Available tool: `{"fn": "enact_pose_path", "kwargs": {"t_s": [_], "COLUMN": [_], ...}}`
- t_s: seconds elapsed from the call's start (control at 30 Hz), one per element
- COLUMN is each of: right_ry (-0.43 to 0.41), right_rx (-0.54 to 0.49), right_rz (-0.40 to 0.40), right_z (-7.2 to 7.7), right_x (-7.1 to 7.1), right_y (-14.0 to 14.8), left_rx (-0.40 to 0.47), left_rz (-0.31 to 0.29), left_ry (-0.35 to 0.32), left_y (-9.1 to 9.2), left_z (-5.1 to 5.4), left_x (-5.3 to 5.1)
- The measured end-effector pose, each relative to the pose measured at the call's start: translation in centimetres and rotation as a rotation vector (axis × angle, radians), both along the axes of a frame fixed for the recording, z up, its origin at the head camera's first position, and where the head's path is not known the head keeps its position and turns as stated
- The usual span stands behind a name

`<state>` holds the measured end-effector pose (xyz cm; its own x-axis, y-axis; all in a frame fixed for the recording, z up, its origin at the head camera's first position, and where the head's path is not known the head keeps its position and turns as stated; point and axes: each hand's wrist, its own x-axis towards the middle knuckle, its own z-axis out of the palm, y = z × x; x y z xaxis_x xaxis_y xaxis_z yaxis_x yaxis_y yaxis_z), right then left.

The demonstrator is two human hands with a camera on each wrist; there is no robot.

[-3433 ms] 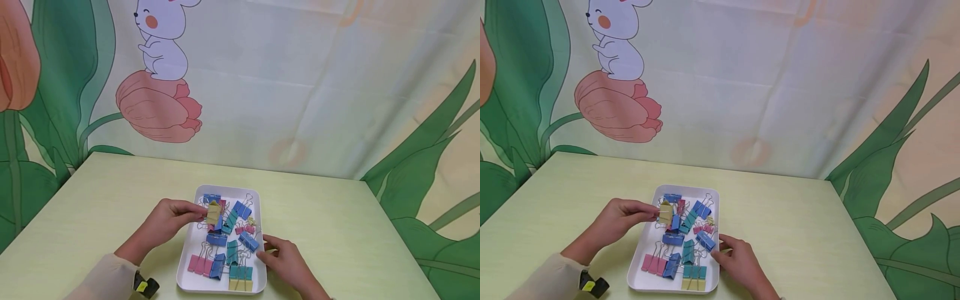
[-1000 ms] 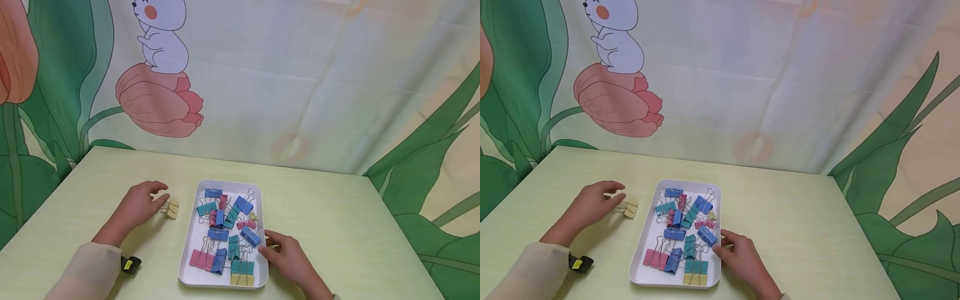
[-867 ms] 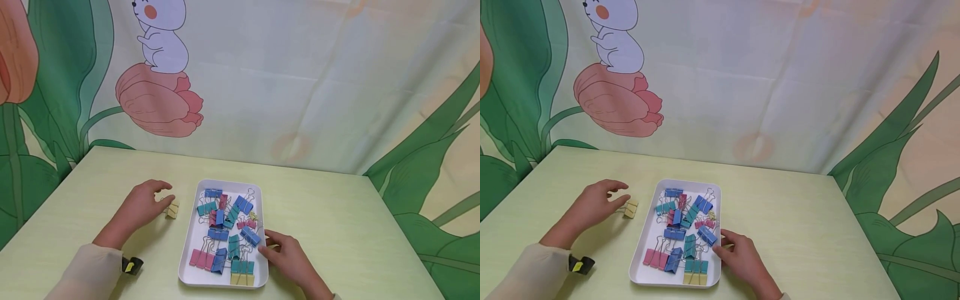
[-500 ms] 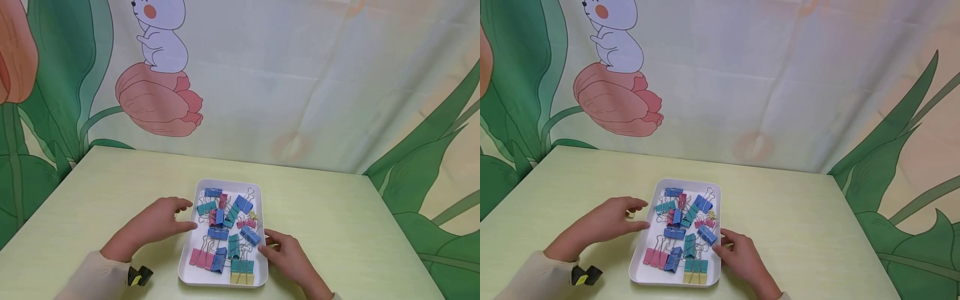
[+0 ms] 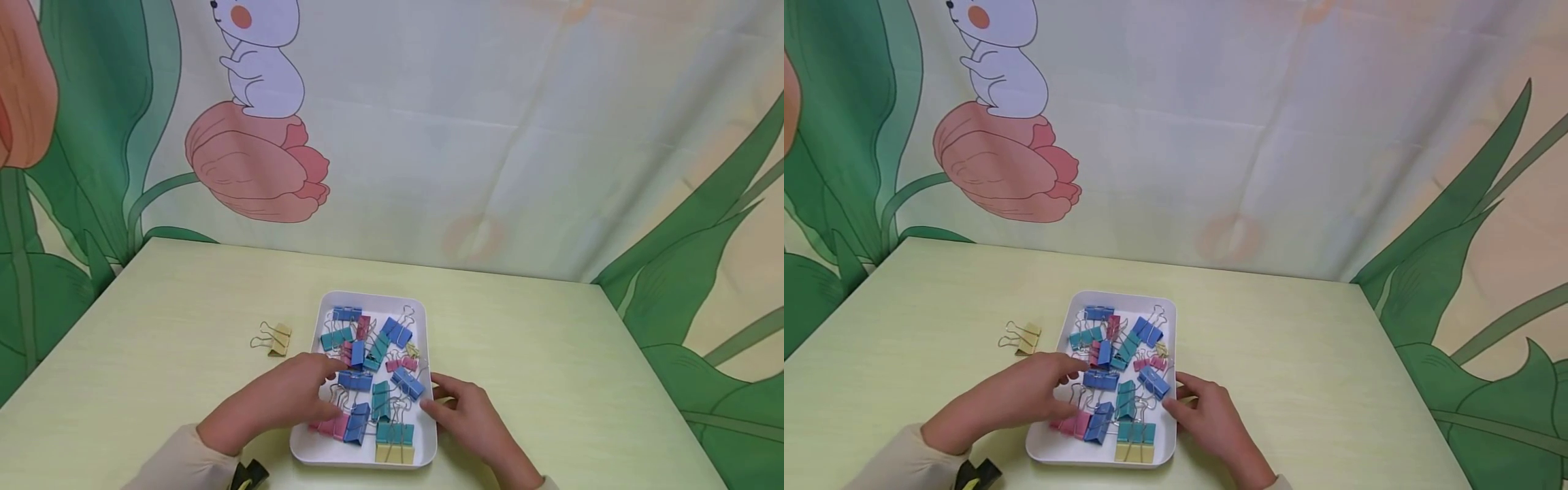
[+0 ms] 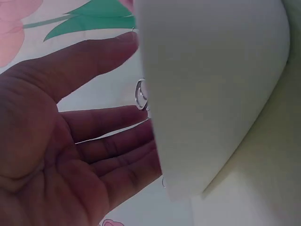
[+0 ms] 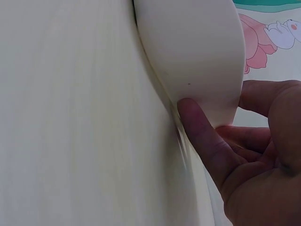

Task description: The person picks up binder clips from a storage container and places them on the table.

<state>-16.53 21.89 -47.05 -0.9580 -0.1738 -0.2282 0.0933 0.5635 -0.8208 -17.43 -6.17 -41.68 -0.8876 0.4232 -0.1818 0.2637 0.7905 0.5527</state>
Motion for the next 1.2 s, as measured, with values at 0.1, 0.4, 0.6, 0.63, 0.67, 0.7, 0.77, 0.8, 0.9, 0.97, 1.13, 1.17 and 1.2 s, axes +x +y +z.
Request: {"fn": "enact_pose_path", "kwargs": {"t_s": [0.1,0.4,0.6,0.63,0.67,0.7,0.77,0.8,0.9,0.97,1.13,1.17,1.2], "right_ry": [-0.003,-0.006,0.0,0.001,0.001,0.0,0.002,0.001,-0.001,-0.003,-0.01,-0.009,-0.008], "right_rx": [-0.002,-0.012,-0.016,-0.016,-0.018,-0.021,-0.024,-0.026,-0.029,-0.025,-0.018,-0.019,-0.02], "right_rz": [-0.002,0.005,0.007,0.007,0.007,0.007,0.007,0.007,0.008,0.007,0.003,0.003,0.003], "right_z": [0.0,-0.1,-0.1,-0.1,-0.1,-0.1,-0.1,-0.1,0.0,-0.1,-0.1,-0.1,-0.1], "right_x": [0.0,0.0,0.0,0.0,0.0,0.0,0.0,0.0,-0.1,-0.1,-0.1,-0.1,-0.1], "right_y": [0.0,0.0,0.1,0.1,0.1,0.1,0.0,0.0,0.0,0.0,0.0,0.0,0.0], "left_rx": [0.006,-0.038,-0.076,-0.08,-0.087,-0.092,-0.097,-0.097,-0.091,-0.089,-0.097,-0.101,-0.104], "left_rz": [-0.022,-0.054,-0.054,-0.055,-0.06,-0.067,-0.087,-0.098,-0.133,-0.167,-0.249,-0.259,-0.266], "left_ry": [-0.013,-0.007,-0.005,-0.013,-0.016,-0.021,-0.024,-0.028,-0.036,-0.032,-0.025,-0.024,-0.026], "left_y": [0.3,0.8,1.1,1.1,1.1,1.1,1.1,1.1,0.9,0.8,0.5,0.5,0.4], "left_z": [-0.3,-0.9,-1.2,-1.2,-1.3,-1.3,-1.3,-1.4,-1.4,-1.5,-1.4,-1.3,-1.3], "left_x": [0.1,0.5,0.5,0.5,0.5,0.5,0.5,0.5,0.5,0.5,0.6,0.6,0.7]}}
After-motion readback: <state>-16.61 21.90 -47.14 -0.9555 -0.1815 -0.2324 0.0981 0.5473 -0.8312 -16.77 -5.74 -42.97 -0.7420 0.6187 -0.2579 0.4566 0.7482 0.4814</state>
